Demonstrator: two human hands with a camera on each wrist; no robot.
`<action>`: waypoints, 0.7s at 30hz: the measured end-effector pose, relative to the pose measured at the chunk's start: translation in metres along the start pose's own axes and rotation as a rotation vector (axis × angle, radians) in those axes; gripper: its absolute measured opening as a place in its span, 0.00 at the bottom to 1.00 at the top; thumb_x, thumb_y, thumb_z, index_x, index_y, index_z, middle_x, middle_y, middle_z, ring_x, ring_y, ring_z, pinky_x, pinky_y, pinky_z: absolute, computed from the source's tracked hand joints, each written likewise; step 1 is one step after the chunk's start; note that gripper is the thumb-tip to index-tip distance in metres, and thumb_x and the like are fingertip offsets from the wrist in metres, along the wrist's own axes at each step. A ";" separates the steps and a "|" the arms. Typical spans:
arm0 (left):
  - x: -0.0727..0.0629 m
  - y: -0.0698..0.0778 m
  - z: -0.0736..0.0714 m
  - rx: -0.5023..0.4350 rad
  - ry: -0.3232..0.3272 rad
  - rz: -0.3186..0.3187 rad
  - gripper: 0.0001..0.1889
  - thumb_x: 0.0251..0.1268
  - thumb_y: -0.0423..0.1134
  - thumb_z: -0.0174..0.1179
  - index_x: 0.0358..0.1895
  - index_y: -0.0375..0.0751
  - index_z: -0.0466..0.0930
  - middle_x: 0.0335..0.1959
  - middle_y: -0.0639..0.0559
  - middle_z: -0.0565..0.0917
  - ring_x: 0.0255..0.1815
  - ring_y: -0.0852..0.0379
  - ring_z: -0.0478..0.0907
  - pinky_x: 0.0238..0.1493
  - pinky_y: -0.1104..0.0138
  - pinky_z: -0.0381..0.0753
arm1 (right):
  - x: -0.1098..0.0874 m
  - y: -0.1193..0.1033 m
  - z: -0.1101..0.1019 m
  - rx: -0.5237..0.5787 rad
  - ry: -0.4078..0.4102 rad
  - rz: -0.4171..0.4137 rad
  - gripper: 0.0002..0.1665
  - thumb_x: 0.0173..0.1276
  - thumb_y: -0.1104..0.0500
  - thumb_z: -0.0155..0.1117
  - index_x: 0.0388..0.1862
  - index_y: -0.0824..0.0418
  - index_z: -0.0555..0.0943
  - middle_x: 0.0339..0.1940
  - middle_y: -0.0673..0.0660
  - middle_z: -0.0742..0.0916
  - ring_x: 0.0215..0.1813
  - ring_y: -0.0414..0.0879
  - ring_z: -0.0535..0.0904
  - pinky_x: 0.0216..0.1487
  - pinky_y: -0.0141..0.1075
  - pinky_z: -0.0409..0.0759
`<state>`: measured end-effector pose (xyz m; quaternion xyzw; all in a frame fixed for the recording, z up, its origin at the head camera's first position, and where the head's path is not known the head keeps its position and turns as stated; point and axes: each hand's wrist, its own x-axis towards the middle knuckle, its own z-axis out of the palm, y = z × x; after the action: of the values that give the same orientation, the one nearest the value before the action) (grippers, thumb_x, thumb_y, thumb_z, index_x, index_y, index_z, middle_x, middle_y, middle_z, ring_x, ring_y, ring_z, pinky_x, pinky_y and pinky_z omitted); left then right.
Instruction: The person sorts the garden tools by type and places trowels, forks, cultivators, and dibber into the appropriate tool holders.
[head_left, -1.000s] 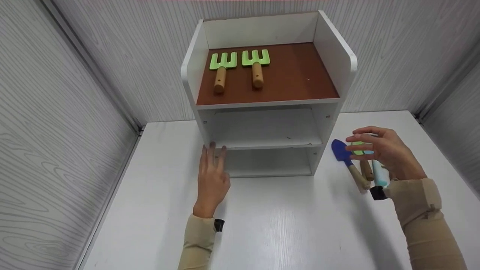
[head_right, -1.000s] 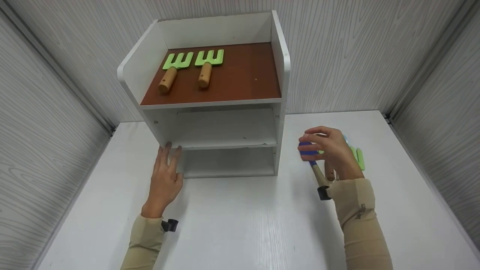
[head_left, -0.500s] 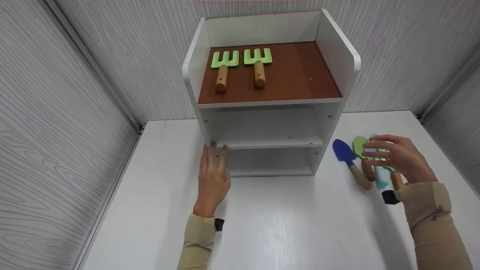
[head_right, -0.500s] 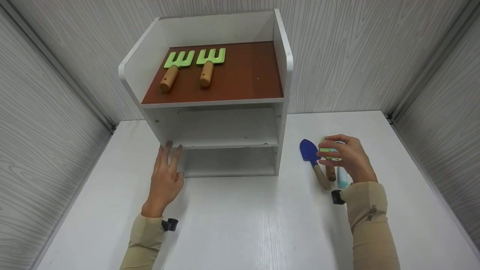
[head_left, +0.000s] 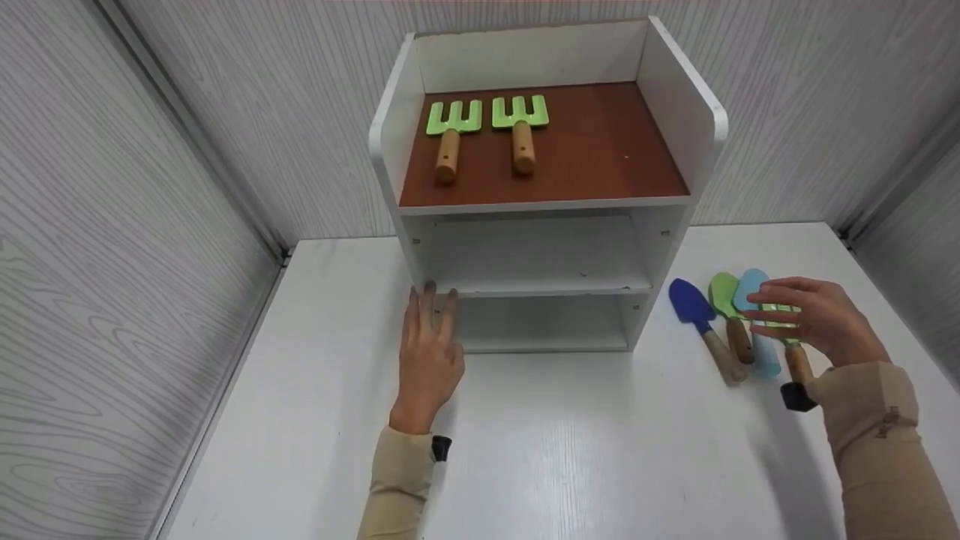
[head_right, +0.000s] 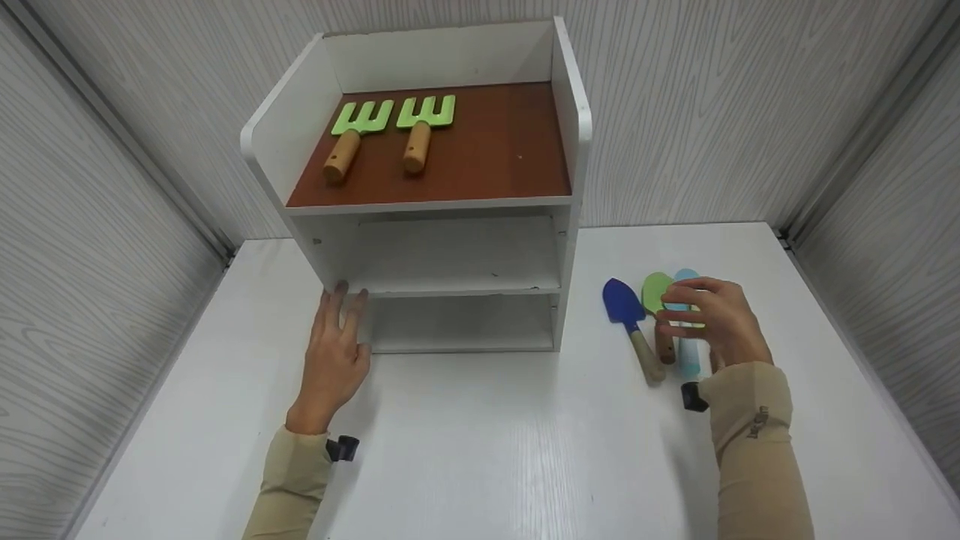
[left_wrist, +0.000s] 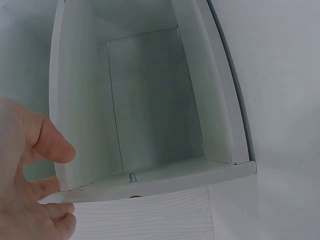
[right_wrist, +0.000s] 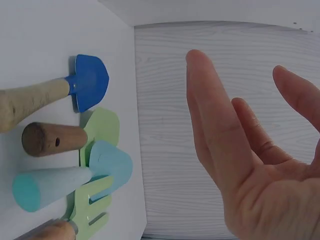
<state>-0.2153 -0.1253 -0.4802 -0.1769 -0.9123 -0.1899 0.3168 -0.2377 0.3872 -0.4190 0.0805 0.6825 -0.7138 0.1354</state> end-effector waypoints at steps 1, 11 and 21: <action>0.000 0.000 0.000 -0.002 -0.002 0.000 0.32 0.58 0.20 0.58 0.70 0.30 0.69 0.71 0.27 0.64 0.74 0.25 0.56 0.70 0.42 0.63 | 0.000 0.002 -0.003 -0.008 0.004 0.002 0.06 0.75 0.60 0.63 0.48 0.58 0.79 0.39 0.51 0.89 0.43 0.48 0.89 0.44 0.41 0.86; 0.004 0.000 0.000 -0.015 0.003 0.004 0.33 0.56 0.18 0.58 0.70 0.30 0.69 0.72 0.27 0.63 0.74 0.25 0.56 0.70 0.41 0.63 | 0.005 0.010 -0.034 -0.183 0.037 0.052 0.08 0.79 0.60 0.56 0.53 0.59 0.75 0.39 0.44 0.87 0.43 0.41 0.87 0.47 0.40 0.86; 0.000 0.000 0.002 -0.020 0.021 0.013 0.33 0.57 0.19 0.59 0.69 0.30 0.70 0.71 0.27 0.64 0.74 0.25 0.57 0.69 0.42 0.65 | 0.005 0.015 -0.051 -0.310 0.069 0.093 0.14 0.82 0.58 0.49 0.58 0.64 0.71 0.38 0.42 0.83 0.41 0.37 0.85 0.46 0.37 0.85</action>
<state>-0.2165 -0.1248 -0.4816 -0.1840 -0.9057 -0.1988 0.3260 -0.2413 0.4374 -0.4372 0.1146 0.7843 -0.5896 0.1555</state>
